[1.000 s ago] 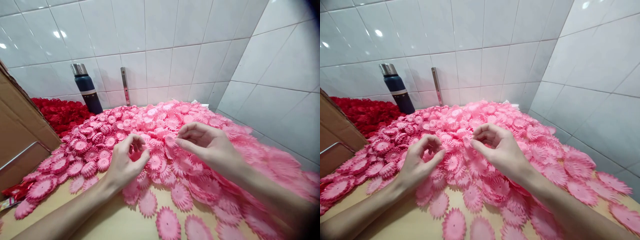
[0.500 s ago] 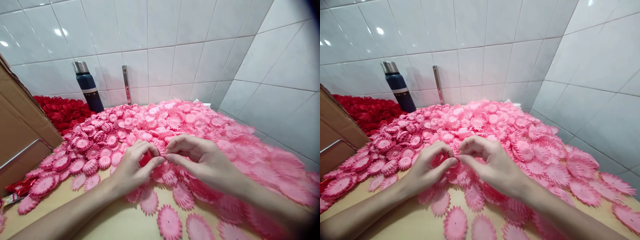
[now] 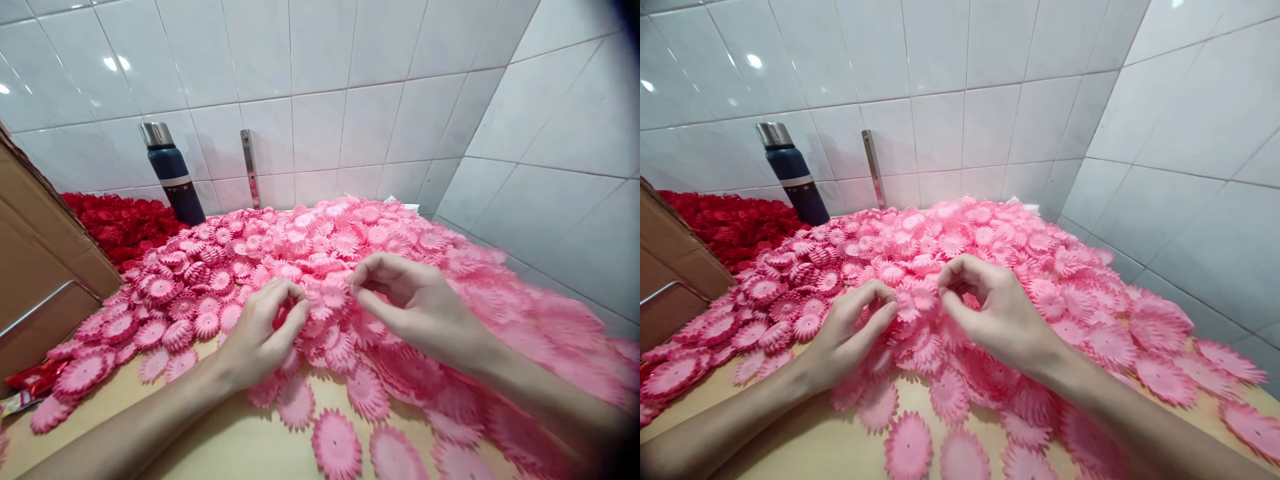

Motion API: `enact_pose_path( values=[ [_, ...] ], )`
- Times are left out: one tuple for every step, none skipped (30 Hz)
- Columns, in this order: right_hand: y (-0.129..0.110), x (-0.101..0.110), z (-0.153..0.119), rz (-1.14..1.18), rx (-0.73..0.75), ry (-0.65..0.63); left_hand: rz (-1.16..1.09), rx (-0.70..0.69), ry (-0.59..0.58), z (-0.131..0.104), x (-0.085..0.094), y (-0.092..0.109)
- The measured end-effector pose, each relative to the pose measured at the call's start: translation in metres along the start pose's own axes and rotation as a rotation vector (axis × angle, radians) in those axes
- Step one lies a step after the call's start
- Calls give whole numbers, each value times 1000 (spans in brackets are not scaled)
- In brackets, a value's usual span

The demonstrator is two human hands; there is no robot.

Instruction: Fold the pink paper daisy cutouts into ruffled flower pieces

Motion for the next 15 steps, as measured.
enact_pose_path(
  values=[
    [2,5,3,-7,-16,38,8,12,21,1,2,-2],
    [5,10,6,-10,-32,73,15,26,38,1,4,-5],
    [7,15,8,-14,-45,103,25,38,53,2,5,-7],
    [8,18,10,-18,-54,125,35,47,67,2,7,-9],
    [9,20,11,-23,-58,140,45,52,81,2,8,-10],
    [9,21,12,-27,-58,150,56,55,94,2,10,-11],
    [8,22,12,-26,-53,154,66,58,107,2,12,-11],
    [8,21,11,-21,-49,151,73,60,125,2,14,-11],
    [7,19,10,-10,-47,143,80,59,145,2,16,-11],
    [6,17,9,3,-46,128,83,50,164,2,18,-10],
    [6,13,7,17,-48,106,84,36,172,2,19,-7],
    [6,9,5,31,-52,81,80,17,169,2,18,-5],
    [5,5,3,46,-55,52,71,-6,152,2,16,-1],
    [4,0,0,63,-58,23,57,-25,121,1,13,2],
    [3,-4,-3,81,-63,-5,42,-36,84,1,8,4]
  ],
)
Point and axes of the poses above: each hand's wrist, its own z-axis towards the middle knuckle, its own x-axis out of the back of the hand, y = z × x, the point moved 10 cm from there along z, towards the middle knuckle, and after that the axes turned 14 degrees about y, right-handed, at the moved point
